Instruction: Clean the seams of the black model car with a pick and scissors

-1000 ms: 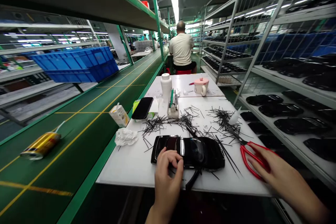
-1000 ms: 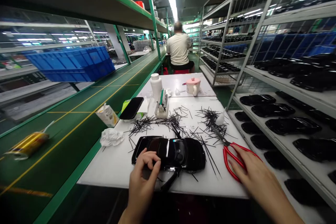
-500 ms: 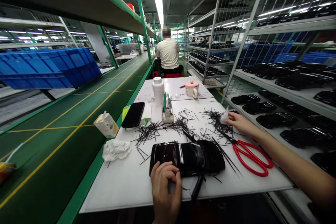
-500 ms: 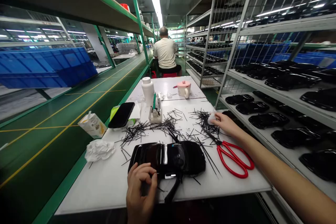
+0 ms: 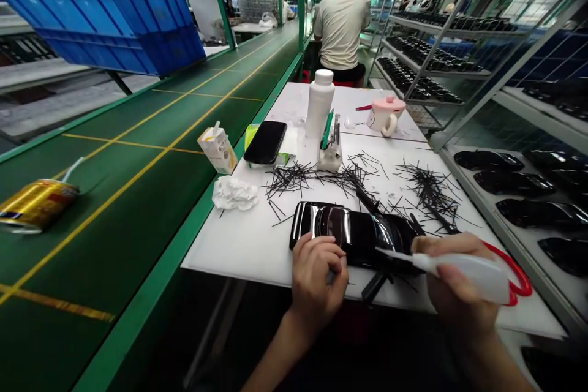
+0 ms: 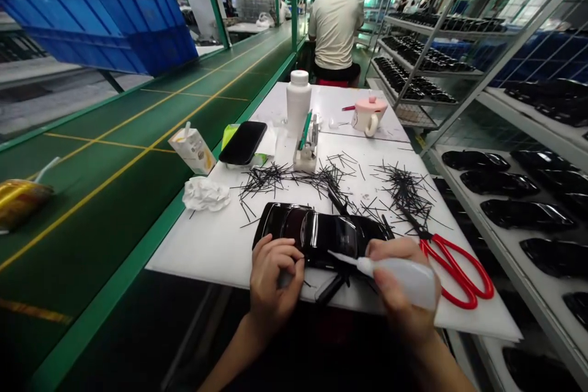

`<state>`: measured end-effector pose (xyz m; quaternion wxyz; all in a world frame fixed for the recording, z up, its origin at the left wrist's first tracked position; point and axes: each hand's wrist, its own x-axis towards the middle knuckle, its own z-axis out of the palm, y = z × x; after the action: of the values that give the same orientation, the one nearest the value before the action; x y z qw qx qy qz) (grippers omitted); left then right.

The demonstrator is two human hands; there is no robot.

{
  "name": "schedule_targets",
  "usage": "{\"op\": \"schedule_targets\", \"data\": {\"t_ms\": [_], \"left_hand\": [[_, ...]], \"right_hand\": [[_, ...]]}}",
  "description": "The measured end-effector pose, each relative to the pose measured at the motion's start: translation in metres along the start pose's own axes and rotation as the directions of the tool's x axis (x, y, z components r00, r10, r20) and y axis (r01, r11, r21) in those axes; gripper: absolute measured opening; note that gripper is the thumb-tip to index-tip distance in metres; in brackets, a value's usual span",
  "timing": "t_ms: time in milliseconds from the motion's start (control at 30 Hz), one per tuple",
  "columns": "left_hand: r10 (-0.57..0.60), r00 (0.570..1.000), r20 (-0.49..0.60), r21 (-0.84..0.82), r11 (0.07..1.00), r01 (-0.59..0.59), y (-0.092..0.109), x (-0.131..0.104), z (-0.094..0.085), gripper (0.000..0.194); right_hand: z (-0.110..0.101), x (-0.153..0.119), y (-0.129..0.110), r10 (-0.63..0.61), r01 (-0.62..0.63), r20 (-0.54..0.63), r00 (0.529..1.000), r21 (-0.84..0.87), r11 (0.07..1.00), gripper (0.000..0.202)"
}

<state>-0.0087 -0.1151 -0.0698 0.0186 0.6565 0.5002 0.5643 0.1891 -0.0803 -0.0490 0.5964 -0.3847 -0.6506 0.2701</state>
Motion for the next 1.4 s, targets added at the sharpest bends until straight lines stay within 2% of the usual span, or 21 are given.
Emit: {"op": "schedule_targets", "data": {"t_ms": [100, 200, 267, 433, 667, 900, 1400], "left_hand": [[-0.003, 1.000, -0.002, 0.001, 1.000, 0.003, 0.001, 0.000, 0.001, 0.023], [-0.004, 1.000, -0.005, 0.006, 1.000, 0.004, 0.001, 0.000, 0.001, 0.024], [-0.009, 1.000, -0.001, 0.008, 1.000, 0.009, 0.001, 0.000, 0.001, 0.024], [-0.008, 1.000, 0.013, 0.007, 1.000, 0.008, 0.000, -0.001, 0.000, 0.023], [-0.001, 1.000, 0.009, 0.007, 1.000, 0.001, 0.000, 0.000, 0.000, 0.024], [-0.001, 1.000, 0.005, 0.006, 1.000, 0.001, 0.000, 0.000, 0.000, 0.024], [-0.001, 1.000, 0.005, 0.020, 1.000, 0.001, 0.001, 0.000, 0.000, 0.024]], "right_hand": [[0.009, 0.000, 0.001, -0.058, 0.052, 0.169, 0.984, 0.041, 0.998, 0.015], [0.014, 0.009, -0.004, -0.074, 0.097, 0.305, 0.949, -0.060, 0.993, 0.011], [0.017, 0.014, -0.009, -0.099, 0.149, 0.353, 0.930, -0.116, 0.982, 0.010], [0.022, 0.016, -0.015, -0.165, 0.243, 0.386, 0.908, -0.164, 0.956, 0.009], [0.019, 0.015, -0.011, -0.213, 0.297, 0.461, 0.861, -0.117, 0.948, 0.011], [0.019, 0.015, -0.011, -0.235, 0.317, 0.471, 0.850, -0.100, 0.943, 0.012], [0.019, 0.015, -0.010, -0.225, 0.294, 0.462, 0.858, -0.081, 0.953, 0.013]]}}
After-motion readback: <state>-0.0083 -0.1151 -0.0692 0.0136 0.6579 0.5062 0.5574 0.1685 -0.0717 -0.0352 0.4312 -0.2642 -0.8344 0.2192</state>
